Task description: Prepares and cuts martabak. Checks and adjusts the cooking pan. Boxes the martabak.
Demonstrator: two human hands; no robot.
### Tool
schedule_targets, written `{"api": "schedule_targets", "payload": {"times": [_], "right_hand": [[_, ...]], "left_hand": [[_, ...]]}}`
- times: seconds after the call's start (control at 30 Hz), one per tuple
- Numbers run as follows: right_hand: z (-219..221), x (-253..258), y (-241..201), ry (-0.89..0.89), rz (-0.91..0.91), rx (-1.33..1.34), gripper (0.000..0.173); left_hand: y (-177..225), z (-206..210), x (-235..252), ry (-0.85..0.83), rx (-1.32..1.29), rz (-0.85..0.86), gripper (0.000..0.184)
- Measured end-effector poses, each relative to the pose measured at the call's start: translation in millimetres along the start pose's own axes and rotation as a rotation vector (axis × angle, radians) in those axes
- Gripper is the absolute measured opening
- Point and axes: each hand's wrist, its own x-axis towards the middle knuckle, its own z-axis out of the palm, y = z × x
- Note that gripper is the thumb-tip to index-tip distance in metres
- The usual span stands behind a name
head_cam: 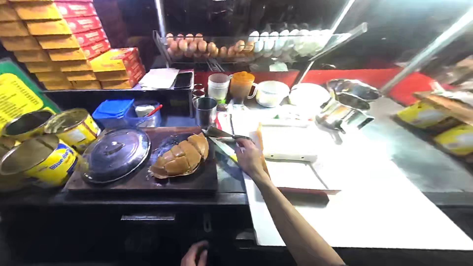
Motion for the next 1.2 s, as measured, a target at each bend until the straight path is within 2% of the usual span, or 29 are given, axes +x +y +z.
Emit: {"api": "schedule_targets", "payload": {"times": [0.1, 0.17, 0.23, 0.33, 0.4, 0.5, 0.53, 0.57, 0.63, 0.67, 0.73, 0.77, 0.83, 0.9, 0.97, 1.03, 1.13, 1.2], "right_hand": [[19, 74, 30, -0.108, 0.084, -0.175, 0.051], [28, 96, 38, -0.225, 0.153, -0.267, 0.042], [25, 101, 43, -0.28, 0.164, -0.245, 0.032], [-2, 78, 30, -0.3, 0.139, -0.03, 0.031], [-13, 36, 9, -0.261, 0.135, 0.167, 0.038], [16, -36, -21, 0.0, -0.047, 0.423, 0.036], [22, -47, -28, -0.009, -0.117, 0.52, 0.035], [20, -52, -30, -0.094, -0.167, 0.614, 0.038], [10, -47, -20, -0.208, -0.22, 0.716, 0.043], [8, -41, -12, -0.136, -0.208, 0.645, 0.04], [10, -22, 13, -0.002, -0.138, 0.18, 0.034], [15, -13, 28, -0.069, -0.06, 0.0, 0.045], [28, 1, 44, -0.237, 0.086, -0.166, 0.061], [35, 4, 45, -0.207, 0.059, -0.202, 0.047], [32, -7, 33, -0.075, -0.019, -0.141, 0.037], [18, -20, 7, -0.008, -0.004, -0.029, 0.034], [5, -28, -43, -0.056, 0.156, 0.355, 0.038], [12, -30, -68, -0.013, 0.1, 0.451, 0.04]], "left_hand": [[83, -10, 57, -0.071, -0.032, 0.225, 0.031], [115, -7, 94, -0.113, -0.138, 0.291, 0.031], [140, 2, 125, -0.151, -0.239, 0.26, 0.033], [171, 15, 159, -0.151, -0.37, 0.145, 0.046], [191, 23, 175, -0.126, -0.537, 0.066, 0.058], [215, 24, 182, 0.064, -0.82, -0.02, 0.06], [217, 22, 182, 0.157, -0.868, -0.014, 0.056], [214, 17, 181, 0.207, -0.885, 0.025, 0.053], [195, 1, 177, 0.279, -0.856, 0.125, 0.036], [183, -11, 174, 0.282, -0.854, 0.161, 0.03], [157, -42, 162, 0.208, -0.888, 0.22, 0.024], [146, -59, 152, 0.173, -0.901, 0.217, 0.024], [129, -89, 132, 0.147, -0.904, 0.177, 0.029], [119, -118, 120, 0.116, -0.869, 0.133, 0.041], [112, -142, 114, 0.086, -0.802, 0.064, 0.055], [106, -157, 112, 0.078, -0.606, 0.071, 0.059], [107, -162, 113, 0.163, -0.047, 0.264, 0.046], [114, -155, 118, 0.25, 0.233, 0.362, 0.037]]}}
